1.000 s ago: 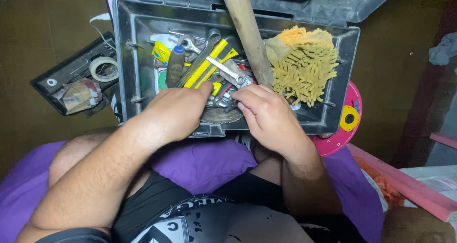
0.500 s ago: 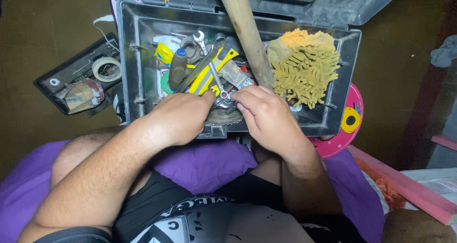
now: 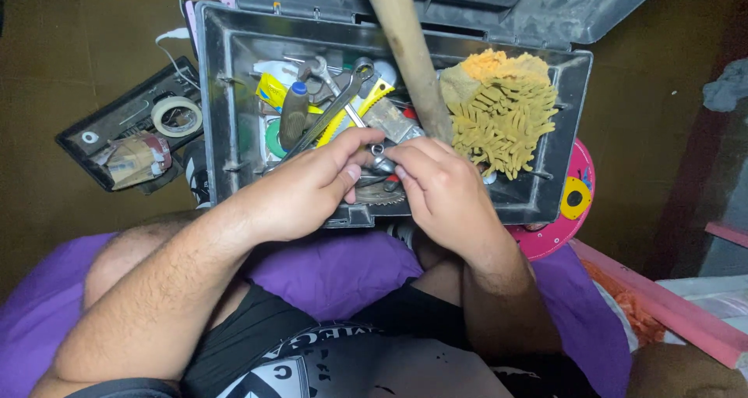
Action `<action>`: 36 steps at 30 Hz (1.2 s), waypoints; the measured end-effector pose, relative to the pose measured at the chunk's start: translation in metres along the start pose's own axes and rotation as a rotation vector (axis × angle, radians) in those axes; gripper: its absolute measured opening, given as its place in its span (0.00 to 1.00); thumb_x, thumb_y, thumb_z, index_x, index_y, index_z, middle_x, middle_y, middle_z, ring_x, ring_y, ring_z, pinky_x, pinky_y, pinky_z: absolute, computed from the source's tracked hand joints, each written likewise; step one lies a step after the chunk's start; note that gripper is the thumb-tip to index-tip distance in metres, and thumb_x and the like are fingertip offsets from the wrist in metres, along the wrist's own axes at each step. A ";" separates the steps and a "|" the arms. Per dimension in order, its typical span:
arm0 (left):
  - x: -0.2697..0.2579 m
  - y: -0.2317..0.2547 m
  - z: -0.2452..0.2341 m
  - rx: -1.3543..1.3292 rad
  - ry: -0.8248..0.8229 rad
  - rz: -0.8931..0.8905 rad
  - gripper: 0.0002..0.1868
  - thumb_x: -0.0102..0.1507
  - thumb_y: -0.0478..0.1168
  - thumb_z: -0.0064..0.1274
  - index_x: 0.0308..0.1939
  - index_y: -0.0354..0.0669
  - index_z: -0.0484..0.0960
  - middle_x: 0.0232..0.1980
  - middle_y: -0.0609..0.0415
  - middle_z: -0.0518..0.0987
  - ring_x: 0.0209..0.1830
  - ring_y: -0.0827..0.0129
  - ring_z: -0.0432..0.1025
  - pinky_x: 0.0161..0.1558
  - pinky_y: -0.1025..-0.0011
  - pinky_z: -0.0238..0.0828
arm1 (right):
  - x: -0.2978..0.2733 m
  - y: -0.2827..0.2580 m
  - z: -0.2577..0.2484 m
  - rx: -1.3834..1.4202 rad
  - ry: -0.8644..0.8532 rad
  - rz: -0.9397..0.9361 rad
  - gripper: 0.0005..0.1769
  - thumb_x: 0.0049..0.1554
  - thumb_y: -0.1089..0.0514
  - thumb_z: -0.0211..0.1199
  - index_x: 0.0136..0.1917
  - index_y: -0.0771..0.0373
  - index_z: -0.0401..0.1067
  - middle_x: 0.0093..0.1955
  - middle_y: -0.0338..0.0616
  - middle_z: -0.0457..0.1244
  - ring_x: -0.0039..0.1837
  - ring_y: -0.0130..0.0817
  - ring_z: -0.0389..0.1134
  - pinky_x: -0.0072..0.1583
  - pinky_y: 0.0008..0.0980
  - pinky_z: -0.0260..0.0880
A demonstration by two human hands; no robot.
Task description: The person cleans a metal wrench with a yellow microfiber cloth, then uses a yellow utility knife to scrape residue off the wrench. They also use a hammer to tap the wrench and later wrap a small metal piece with tape. The person continues to clean the wrench with the cloth throughout the clip.
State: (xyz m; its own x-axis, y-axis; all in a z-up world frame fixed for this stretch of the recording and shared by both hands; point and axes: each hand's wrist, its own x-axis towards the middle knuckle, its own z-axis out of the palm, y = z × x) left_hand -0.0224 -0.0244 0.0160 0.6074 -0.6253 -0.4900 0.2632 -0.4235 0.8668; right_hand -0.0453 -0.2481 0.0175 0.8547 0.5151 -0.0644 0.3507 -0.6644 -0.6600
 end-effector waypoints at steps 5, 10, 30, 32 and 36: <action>-0.006 0.010 -0.006 0.001 -0.010 0.047 0.26 0.69 0.33 0.30 0.72 0.41 0.62 0.54 0.37 0.83 0.39 0.46 0.80 0.47 0.42 0.73 | 0.001 -0.002 0.000 0.085 0.105 -0.010 0.12 0.65 0.66 0.51 0.55 0.65 0.76 0.52 0.50 0.69 0.56 0.54 0.72 0.58 0.46 0.72; -0.008 0.014 -0.009 0.009 -0.019 0.049 0.25 0.69 0.33 0.31 0.71 0.41 0.64 0.58 0.37 0.82 0.38 0.47 0.80 0.45 0.42 0.73 | 0.000 -0.001 0.001 0.112 0.142 -0.039 0.12 0.65 0.66 0.51 0.54 0.65 0.76 0.52 0.50 0.69 0.57 0.54 0.72 0.59 0.46 0.72; -0.001 0.015 -0.012 0.422 -0.185 -0.117 0.10 0.67 0.42 0.48 0.45 0.48 0.84 0.39 0.38 0.86 0.49 0.33 0.78 0.54 0.39 0.72 | 0.000 -0.002 -0.004 0.191 0.283 -0.067 0.12 0.64 0.70 0.53 0.51 0.69 0.78 0.49 0.52 0.70 0.52 0.52 0.74 0.54 0.46 0.74; 0.000 0.019 -0.016 0.400 -0.192 -0.125 0.10 0.66 0.44 0.50 0.45 0.50 0.86 0.37 0.39 0.86 0.49 0.34 0.78 0.54 0.40 0.72 | 0.000 0.000 -0.003 0.196 0.292 -0.068 0.12 0.64 0.70 0.53 0.51 0.69 0.78 0.49 0.53 0.70 0.51 0.53 0.74 0.54 0.46 0.74; 0.002 0.003 -0.011 0.546 -0.130 -0.100 0.08 0.64 0.48 0.55 0.40 0.55 0.87 0.36 0.49 0.87 0.46 0.43 0.80 0.52 0.44 0.74 | 0.002 -0.001 -0.004 0.203 0.293 -0.096 0.10 0.64 0.70 0.54 0.51 0.70 0.78 0.48 0.53 0.70 0.49 0.53 0.73 0.52 0.46 0.74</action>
